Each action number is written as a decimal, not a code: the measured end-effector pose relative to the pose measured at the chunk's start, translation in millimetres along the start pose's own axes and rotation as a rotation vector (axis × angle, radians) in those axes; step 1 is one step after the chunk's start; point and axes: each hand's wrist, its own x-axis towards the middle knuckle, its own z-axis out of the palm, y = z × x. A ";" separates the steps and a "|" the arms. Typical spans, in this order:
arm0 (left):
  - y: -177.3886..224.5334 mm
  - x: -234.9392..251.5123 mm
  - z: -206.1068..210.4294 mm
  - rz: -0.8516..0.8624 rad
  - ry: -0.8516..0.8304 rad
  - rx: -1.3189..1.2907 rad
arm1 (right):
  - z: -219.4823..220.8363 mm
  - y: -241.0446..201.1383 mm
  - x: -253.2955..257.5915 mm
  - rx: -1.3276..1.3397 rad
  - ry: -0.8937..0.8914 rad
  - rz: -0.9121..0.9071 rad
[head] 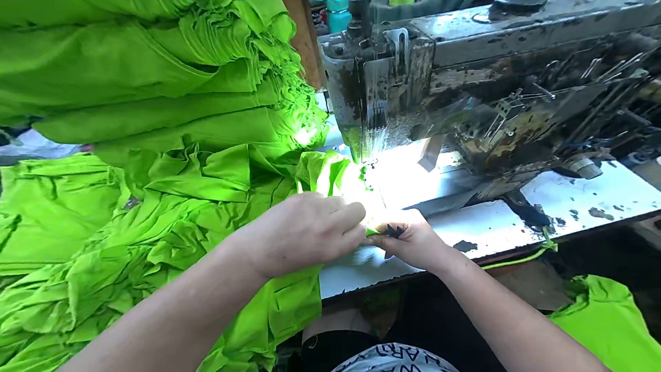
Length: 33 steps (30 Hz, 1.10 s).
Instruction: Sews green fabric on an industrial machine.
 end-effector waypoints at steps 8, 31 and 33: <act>-34.9 -19.5 6.1 -0.299 -0.038 -0.069 | 2.6 2.5 -2.4 0.010 0.033 -0.035; -48.4 -32.8 34.7 -0.315 0.004 0.073 | 1.5 4.6 -1.1 -0.084 0.070 -0.079; -32.3 -17.8 3.7 -0.446 -0.129 -0.004 | 1.6 3.3 0.2 -0.080 0.073 -0.089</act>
